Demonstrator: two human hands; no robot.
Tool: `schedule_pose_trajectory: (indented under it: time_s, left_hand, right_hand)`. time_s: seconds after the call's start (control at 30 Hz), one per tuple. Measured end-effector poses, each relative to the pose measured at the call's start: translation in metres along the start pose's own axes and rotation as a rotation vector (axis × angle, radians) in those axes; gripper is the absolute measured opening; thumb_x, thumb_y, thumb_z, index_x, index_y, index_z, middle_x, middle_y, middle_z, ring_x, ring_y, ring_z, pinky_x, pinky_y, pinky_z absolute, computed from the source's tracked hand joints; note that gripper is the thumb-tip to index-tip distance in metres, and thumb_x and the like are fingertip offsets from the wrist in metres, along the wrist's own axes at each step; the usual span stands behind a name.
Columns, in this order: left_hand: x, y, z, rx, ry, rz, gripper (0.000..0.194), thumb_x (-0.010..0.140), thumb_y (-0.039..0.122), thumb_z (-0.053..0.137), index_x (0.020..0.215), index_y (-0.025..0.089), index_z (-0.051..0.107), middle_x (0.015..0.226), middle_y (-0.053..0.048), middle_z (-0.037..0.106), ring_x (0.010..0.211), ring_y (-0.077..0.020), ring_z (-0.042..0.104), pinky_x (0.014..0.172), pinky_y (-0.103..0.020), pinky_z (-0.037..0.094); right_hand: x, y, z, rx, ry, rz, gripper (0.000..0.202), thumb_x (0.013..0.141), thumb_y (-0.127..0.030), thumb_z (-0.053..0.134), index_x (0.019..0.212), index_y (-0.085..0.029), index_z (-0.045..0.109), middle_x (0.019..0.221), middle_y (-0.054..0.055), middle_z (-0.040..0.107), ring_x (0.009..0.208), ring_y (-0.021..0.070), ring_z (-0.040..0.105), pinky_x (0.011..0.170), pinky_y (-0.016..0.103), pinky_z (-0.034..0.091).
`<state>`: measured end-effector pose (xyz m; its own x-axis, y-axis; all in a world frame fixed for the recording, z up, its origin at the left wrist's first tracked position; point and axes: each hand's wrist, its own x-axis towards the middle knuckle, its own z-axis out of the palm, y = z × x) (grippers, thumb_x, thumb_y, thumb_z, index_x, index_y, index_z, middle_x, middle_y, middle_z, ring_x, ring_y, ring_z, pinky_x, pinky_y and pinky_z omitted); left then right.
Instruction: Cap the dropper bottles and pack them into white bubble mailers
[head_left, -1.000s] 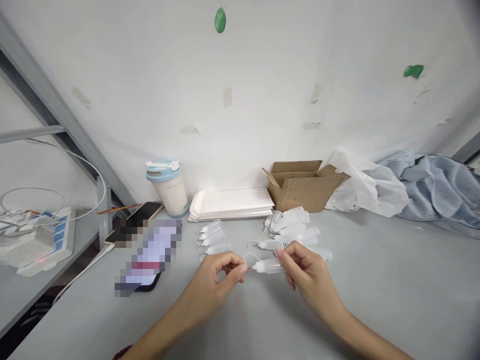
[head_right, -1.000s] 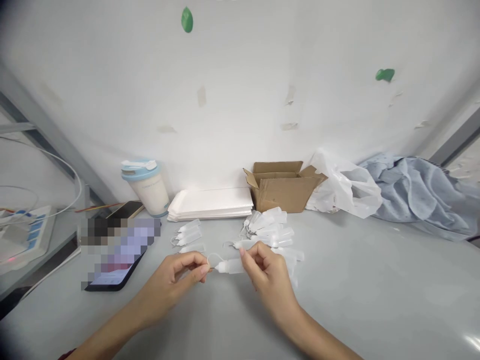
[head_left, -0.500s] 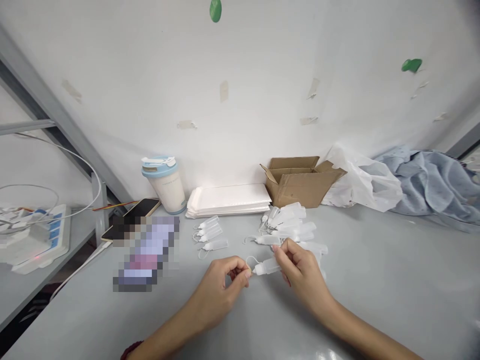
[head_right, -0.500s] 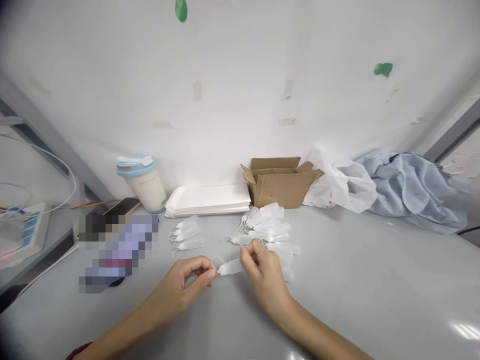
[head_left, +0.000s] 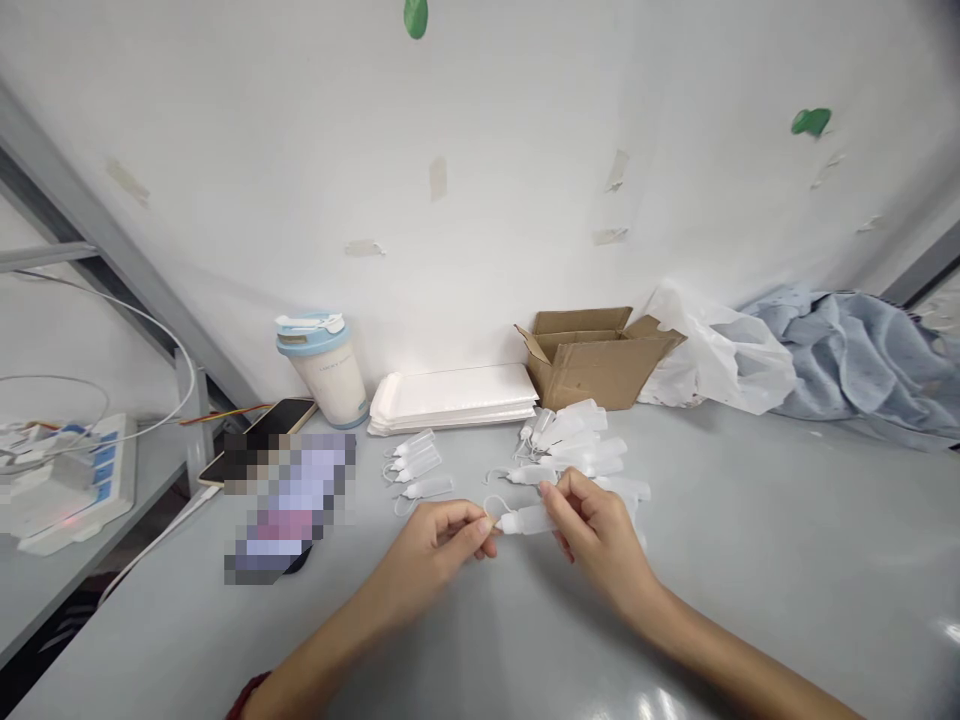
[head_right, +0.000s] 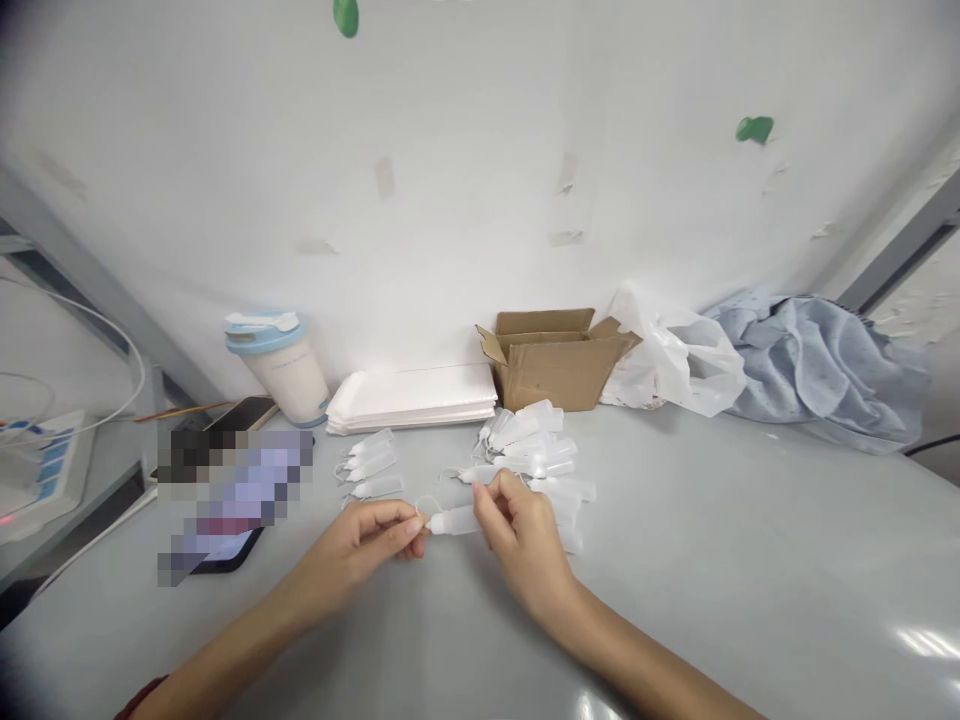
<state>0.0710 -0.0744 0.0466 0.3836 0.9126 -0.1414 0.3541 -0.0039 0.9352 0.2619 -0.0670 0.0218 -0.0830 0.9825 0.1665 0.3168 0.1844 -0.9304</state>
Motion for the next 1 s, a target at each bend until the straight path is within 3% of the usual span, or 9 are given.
schedule_pose_trajectory:
  time_s: [0.17,0.4,0.63,0.77,0.9,1.0]
  left_hand:
    - [0.003,0.003,-0.008,-0.046,0.002,0.004,0.03,0.086,0.037,0.045,0.075,0.016,0.063,0.07,-0.001,0.062,0.068,-0.0148,0.053,0.069,-0.026,0.042]
    - [0.001,0.002,-0.004,-0.032,0.006,-0.008,0.028,0.084,0.037,0.049,0.067,0.017,0.056,0.066,0.001,0.057,0.066,-0.0141,0.05,0.065,-0.025,0.039]
    - [0.0,0.002,-0.003,0.093,0.023,0.004,0.029,0.086,0.035,0.044,0.065,0.018,0.054,0.065,0.001,0.057,0.064,-0.0144,0.051,0.061,-0.023,0.038]
    - [-0.002,0.002,-0.023,0.484,-0.026,-0.03,0.03,0.087,0.031,0.04,0.064,0.018,0.055,0.063,-0.001,0.059,0.061,-0.0159,0.053,0.056,-0.024,0.035]
    - [-0.006,0.001,-0.045,1.081,0.1,-0.184,0.034,0.088,0.025,0.036,0.062,0.018,0.056,0.067,-0.008,0.064,0.065,-0.0238,0.06,0.056,-0.029,0.034]
    - [-0.007,0.004,-0.046,1.254,0.109,-0.285,0.035,0.09,0.026,0.034,0.066,0.017,0.057,0.068,-0.01,0.064,0.065,-0.0257,0.062,0.055,-0.029,0.036]
  right_hand:
    - [0.002,-0.001,-0.002,0.023,0.012,0.007,0.039,0.089,-0.045,0.043,0.059,-0.023,0.034,0.045,-0.007,0.039,0.04,0.009,0.035,0.042,0.023,0.027]
    - [0.0,-0.001,-0.001,-0.009,-0.007,-0.013,0.038,0.09,-0.045,0.042,0.06,-0.022,0.036,0.045,-0.006,0.041,0.041,0.0096,0.037,0.043,0.023,0.028]
    - [0.001,0.002,-0.001,-0.077,-0.04,-0.079,0.035,0.091,-0.044,0.041,0.064,-0.022,0.041,0.05,-0.005,0.047,0.044,0.0108,0.043,0.044,0.023,0.034]
    - [0.01,0.009,-0.005,-0.404,-0.073,-0.29,0.025,0.092,-0.034,0.043,0.073,-0.02,0.052,0.062,0.001,0.058,0.055,0.0148,0.053,0.05,0.025,0.04]
    - [0.022,0.022,-0.009,-0.874,-0.074,-0.64,0.018,0.091,-0.014,0.041,0.094,-0.017,0.059,0.098,0.011,0.064,0.089,0.0226,0.058,0.073,0.033,0.043]
    - [0.028,0.031,-0.01,-1.034,-0.109,-0.668,0.022,0.09,-0.008,0.041,0.102,-0.015,0.058,0.105,0.012,0.063,0.095,0.024,0.056,0.078,0.035,0.039]
